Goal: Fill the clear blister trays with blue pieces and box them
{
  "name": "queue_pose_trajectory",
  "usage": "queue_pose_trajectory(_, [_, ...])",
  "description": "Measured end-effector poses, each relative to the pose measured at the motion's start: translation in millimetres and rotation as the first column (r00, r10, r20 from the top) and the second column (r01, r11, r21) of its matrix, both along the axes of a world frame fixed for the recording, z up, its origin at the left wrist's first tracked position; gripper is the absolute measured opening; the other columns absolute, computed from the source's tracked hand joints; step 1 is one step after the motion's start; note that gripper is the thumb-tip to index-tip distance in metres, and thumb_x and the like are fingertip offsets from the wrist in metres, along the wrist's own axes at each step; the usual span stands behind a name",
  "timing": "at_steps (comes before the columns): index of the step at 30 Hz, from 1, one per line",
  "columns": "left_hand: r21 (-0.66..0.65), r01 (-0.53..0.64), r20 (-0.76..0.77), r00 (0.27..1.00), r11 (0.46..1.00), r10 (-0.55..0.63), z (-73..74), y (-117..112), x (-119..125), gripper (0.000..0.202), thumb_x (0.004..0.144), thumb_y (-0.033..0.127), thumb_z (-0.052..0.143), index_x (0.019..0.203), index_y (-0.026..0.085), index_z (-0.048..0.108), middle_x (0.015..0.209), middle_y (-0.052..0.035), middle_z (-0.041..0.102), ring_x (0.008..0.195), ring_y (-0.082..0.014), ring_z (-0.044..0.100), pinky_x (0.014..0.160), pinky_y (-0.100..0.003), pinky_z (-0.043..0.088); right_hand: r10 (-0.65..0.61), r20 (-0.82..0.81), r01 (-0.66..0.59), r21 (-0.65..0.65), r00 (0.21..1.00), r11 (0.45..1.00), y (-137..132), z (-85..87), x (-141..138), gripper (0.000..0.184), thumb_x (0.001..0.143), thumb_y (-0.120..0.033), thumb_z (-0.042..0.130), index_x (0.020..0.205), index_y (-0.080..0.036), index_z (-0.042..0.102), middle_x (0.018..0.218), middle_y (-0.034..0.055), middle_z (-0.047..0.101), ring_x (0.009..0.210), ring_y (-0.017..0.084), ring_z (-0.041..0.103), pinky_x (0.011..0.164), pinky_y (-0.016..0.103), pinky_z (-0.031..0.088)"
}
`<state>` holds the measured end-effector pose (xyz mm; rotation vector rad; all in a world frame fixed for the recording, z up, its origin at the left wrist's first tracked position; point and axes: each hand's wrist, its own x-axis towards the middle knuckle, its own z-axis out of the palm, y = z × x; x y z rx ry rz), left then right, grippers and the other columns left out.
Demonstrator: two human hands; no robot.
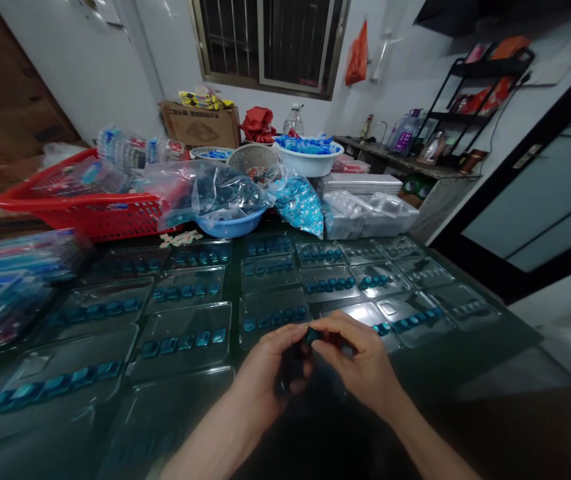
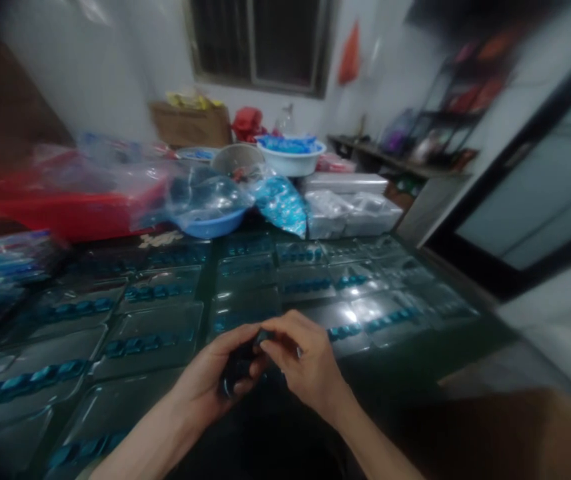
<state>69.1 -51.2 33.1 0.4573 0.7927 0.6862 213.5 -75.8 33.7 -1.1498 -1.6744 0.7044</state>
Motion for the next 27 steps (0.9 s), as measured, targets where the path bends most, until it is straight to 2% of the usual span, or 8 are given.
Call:
queue_pose_trajectory(3, [-0.081, 0.101, 0.055, 0.994, 0.992, -0.097, -4.5, -2, 2, 0.020, 0.070, 0.032, 0.056, 0.070, 0.014, 0.049, 0.057, 0.0019, 0.044, 0.044, -0.0053, 0.041, 0.035, -0.016, 0.017, 0.028, -0.091, -0.037, -0.095, 0.995, 0.995, -4, 0.3, 7, 0.016, 0.073, -0.020, 0.057, 0.087, -0.023, 0.060, 0.076, 0.0003, 0.055, 0.067, 0.012, 0.053, 0.058, 0.024, 0.044])
queue_pose_trajectory(6, [0.011, 0.136, 0.007, 0.991, 0.991, -0.136, -5.8, -5, 6, 0.018, 0.071, 0.031, 0.054, 0.068, 0.014, 0.050, 0.053, 0.0010, 0.045, 0.044, -0.0065, 0.041, 0.036, -0.016, 0.018, 0.014, -0.183, -0.054, -0.218, 0.983, 0.975, -10, -2.5, 13, 0.015, 0.072, -0.020, 0.059, 0.086, -0.022, 0.059, 0.076, -0.0005, 0.056, 0.066, 0.011, 0.054, 0.058, 0.023, 0.045])
queue_pose_trajectory(9, [0.063, 0.167, -0.085, 0.983, 0.984, -0.161, -5.3, -7, 10, 0.020, 0.071, 0.032, 0.052, 0.065, 0.013, 0.050, 0.047, 0.0000, 0.045, 0.042, -0.0079, 0.042, 0.035, -0.017, 0.019, -0.054, -0.211, -0.010, -0.289, 0.976, 0.957, -15, -7.3, 17, 0.017, 0.070, -0.021, 0.061, 0.086, -0.022, 0.058, 0.075, -0.0011, 0.055, 0.062, 0.010, 0.052, 0.052, 0.021, 0.044])
queue_pose_trajectory(16, [-0.040, 0.200, -0.075, 0.976, 0.979, -0.202, -13.2, -6, 18, 0.015, 0.068, 0.027, 0.052, 0.063, 0.012, 0.050, 0.050, -0.0004, 0.046, 0.041, -0.0079, 0.043, 0.033, -0.016, 0.018, -0.049, -0.133, 0.016, -0.237, 0.990, 0.971, -19, -8.3, 22, 0.018, 0.068, -0.016, 0.059, 0.084, -0.023, 0.059, 0.081, 0.0002, 0.057, 0.066, 0.012, 0.054, 0.054, 0.023, 0.045])
queue_pose_trajectory(20, [-0.023, 0.192, 0.011, 0.981, 0.981, -0.192, -16.8, -5, 20, 0.014, 0.069, 0.026, 0.054, 0.064, 0.013, 0.050, 0.050, 0.0009, 0.045, 0.041, -0.0066, 0.043, 0.034, -0.015, 0.020, -0.070, -0.081, 0.054, -0.183, 0.994, 0.982, -20, -7.6, 27, 0.020, 0.068, -0.018, 0.061, 0.087, -0.025, 0.060, 0.083, 0.0011, 0.058, 0.065, 0.012, 0.055, 0.055, 0.025, 0.046])
queue_pose_trajectory(23, [-0.014, 0.216, 0.064, 0.975, 0.976, -0.215, -17.4, -3, 21, 0.015, 0.071, 0.025, 0.053, 0.063, 0.013, 0.049, 0.049, 0.0014, 0.044, 0.040, -0.0056, 0.041, 0.035, -0.015, 0.020, -0.085, -0.168, 0.050, -0.203, 0.982, 0.978, -19, -12.2, 29, 0.017, 0.069, -0.019, 0.061, 0.085, -0.024, 0.061, 0.080, 0.0005, 0.059, 0.066, 0.012, 0.056, 0.055, 0.024, 0.047])
queue_pose_trajectory(27, [0.004, 0.292, 0.074, 0.954, 0.956, -0.291, -17.3, -2, 22, 0.020, 0.074, 0.027, 0.051, 0.061, 0.013, 0.048, 0.049, 0.0005, 0.042, 0.040, -0.0061, 0.040, 0.034, -0.016, 0.017, -0.058, -0.313, -0.031, -0.271, 0.948, 0.962, -22, -18.5, 26, 0.014, 0.068, -0.020, 0.063, 0.082, -0.023, 0.061, 0.079, -0.0003, 0.057, 0.062, 0.010, 0.056, 0.050, 0.021, 0.046])
